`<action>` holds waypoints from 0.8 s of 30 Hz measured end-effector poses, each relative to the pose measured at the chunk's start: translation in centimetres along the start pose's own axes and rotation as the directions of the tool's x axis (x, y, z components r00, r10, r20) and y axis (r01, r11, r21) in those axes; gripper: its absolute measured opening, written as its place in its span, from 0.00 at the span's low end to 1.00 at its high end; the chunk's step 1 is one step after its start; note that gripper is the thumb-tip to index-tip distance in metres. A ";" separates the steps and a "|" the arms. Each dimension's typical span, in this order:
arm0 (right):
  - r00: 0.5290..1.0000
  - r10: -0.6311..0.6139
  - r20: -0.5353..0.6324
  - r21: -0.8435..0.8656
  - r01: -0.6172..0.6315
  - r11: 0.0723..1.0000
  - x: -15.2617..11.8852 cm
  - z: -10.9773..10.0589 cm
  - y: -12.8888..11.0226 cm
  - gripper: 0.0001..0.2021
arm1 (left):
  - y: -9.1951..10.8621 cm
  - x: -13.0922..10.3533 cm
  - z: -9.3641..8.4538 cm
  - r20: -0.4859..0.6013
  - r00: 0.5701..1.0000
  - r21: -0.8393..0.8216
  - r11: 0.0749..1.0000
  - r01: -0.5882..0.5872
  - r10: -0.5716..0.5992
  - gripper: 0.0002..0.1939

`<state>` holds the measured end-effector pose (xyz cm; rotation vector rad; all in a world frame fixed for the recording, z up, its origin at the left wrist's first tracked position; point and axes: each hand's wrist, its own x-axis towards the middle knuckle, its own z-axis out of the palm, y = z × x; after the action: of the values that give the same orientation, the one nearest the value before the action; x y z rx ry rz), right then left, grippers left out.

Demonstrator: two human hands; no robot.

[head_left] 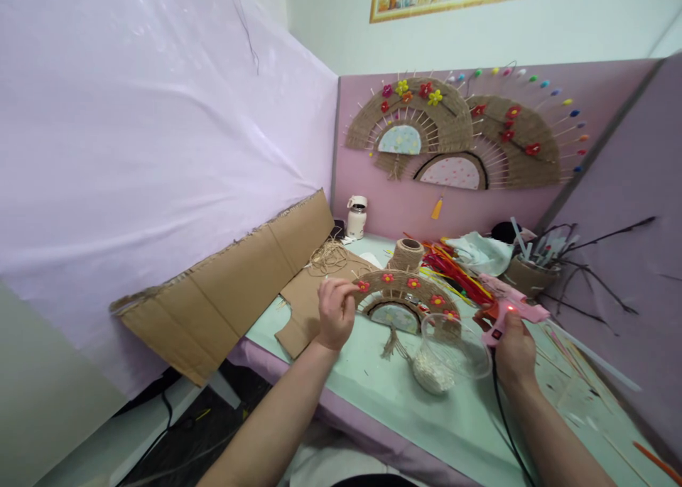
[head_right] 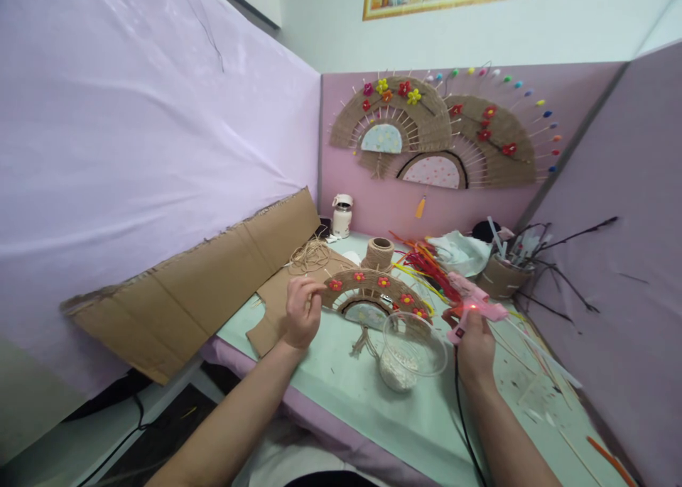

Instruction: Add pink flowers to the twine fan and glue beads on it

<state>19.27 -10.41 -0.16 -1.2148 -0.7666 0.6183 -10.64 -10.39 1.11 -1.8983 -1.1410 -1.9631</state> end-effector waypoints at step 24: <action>0.999 -0.034 -0.034 -0.065 0.032 0.997 0.7 -0.4 0.7 0.27 | 7.9 0.8 0.1 0.700 0.362 -0.586 -0.206 0.784 -0.615 0.15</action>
<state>19.96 -9.89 -0.77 -1.2665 -0.7807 0.5477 -5.84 -15.43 4.95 -1.8265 -1.5918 -3.9755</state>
